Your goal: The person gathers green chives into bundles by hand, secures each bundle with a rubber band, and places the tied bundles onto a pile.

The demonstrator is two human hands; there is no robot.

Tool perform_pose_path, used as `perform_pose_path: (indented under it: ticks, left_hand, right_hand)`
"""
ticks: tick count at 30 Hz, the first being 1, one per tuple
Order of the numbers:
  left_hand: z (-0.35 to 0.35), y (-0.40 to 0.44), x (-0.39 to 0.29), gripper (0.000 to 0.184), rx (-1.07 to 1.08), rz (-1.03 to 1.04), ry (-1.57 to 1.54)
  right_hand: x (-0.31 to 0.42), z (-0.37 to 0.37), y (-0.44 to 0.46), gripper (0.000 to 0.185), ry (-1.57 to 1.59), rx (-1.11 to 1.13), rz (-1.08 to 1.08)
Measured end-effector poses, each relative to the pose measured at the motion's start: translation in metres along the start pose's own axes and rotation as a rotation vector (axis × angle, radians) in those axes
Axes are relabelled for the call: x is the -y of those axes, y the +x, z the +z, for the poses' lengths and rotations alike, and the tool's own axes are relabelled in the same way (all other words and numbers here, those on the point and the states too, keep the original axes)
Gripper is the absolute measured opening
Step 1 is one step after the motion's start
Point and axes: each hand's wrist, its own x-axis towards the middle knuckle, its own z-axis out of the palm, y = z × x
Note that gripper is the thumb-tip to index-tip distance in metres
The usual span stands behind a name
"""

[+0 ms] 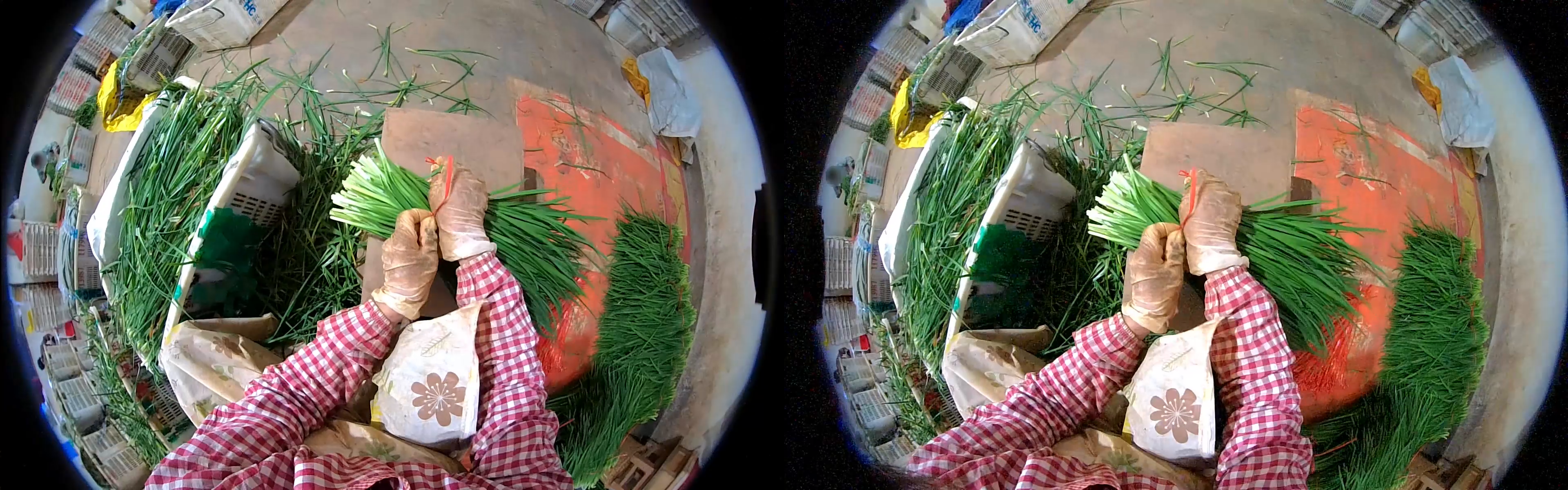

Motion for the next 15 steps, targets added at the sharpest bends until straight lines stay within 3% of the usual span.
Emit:
perform_pose_path:
  ticks: [6,8,9,10,12,15]
  left_hand:
    - [-0.002,0.001,0.009,0.014,0.015,0.112,0.008]
    - [-0.009,0.006,0.008,0.014,0.136,0.086,0.065]
    - [-0.011,0.011,0.000,0.013,0.154,-0.023,-0.126]
    - [-0.018,0.012,-0.011,0.012,0.216,-0.340,-0.428]
    - [-0.034,0.021,-0.019,0.012,0.324,-0.534,-0.647]
    - [-0.054,0.023,-0.018,0.015,0.358,-0.465,-0.800]
  right_hand:
    - [-0.007,0.005,-0.005,0.011,0.083,-0.056,0.027]
    - [-0.007,0.006,-0.007,0.012,0.061,-0.051,0.021]
    - [-0.005,0.005,-0.008,0.013,0.074,-0.077,0.020]
    - [-0.004,0.003,-0.008,0.015,0.087,-0.105,0.017]
    - [-0.003,-0.001,-0.008,0.015,0.079,-0.065,0.031]
    - [0.002,-0.003,-0.013,0.015,0.034,-0.060,0.001]
